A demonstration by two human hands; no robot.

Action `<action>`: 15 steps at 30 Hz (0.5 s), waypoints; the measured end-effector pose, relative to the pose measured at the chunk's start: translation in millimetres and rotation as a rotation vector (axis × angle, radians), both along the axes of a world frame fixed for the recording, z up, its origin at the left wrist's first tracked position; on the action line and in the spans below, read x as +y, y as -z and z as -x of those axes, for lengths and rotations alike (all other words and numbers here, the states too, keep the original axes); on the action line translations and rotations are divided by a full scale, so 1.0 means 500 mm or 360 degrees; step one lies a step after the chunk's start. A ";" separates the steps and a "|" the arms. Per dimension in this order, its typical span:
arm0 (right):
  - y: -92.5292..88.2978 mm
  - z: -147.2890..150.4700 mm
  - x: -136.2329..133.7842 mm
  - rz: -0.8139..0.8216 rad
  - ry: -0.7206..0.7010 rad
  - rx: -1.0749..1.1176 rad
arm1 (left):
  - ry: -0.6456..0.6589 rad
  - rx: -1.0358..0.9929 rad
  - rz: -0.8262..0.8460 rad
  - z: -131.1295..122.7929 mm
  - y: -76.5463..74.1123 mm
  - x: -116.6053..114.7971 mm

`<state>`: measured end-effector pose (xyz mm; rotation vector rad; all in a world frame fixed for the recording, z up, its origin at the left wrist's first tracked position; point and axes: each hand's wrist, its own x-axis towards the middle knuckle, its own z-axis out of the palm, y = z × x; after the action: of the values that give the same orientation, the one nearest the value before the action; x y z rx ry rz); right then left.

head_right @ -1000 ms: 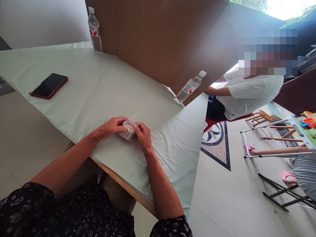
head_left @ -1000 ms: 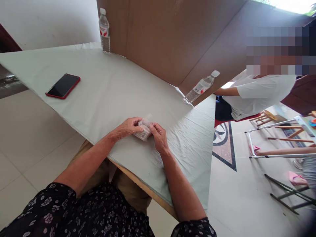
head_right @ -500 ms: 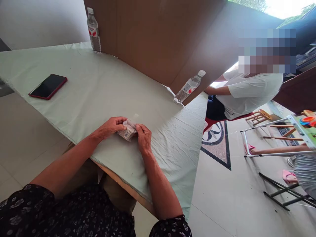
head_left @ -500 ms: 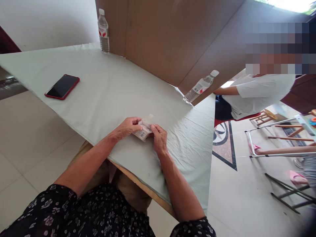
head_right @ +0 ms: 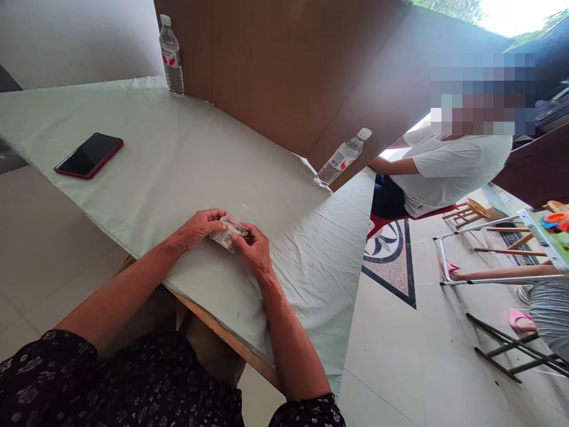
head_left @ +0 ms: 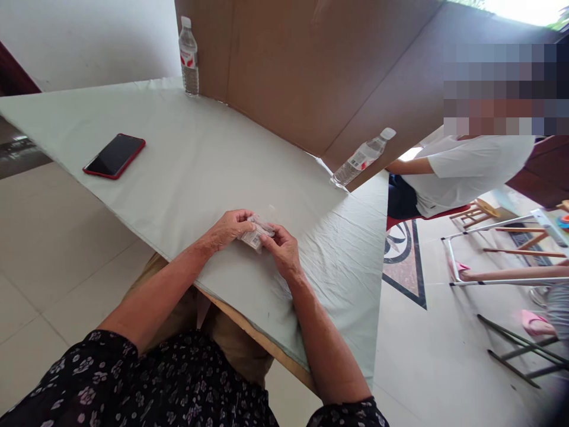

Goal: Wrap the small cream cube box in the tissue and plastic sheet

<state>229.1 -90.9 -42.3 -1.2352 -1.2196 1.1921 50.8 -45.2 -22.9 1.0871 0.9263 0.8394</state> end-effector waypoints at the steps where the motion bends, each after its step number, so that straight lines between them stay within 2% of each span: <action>1: 0.001 0.001 -0.001 -0.0008 0.0009 -0.0020 | 0.0004 -0.0001 0.0002 0.000 0.000 0.000; 10: -0.015 0.000 0.005 -0.0065 0.0045 -0.0200 | 0.0110 0.0080 -0.0117 0.001 -0.007 -0.007; 15: -0.022 0.007 0.015 -0.0108 0.0061 -0.0148 | 0.0187 0.0093 -0.0133 0.002 -0.007 -0.011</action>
<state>225.5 -83.5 -31.5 -1.2695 -1.2886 1.0674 49.8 -50.5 -19.6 1.2319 0.8733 0.7583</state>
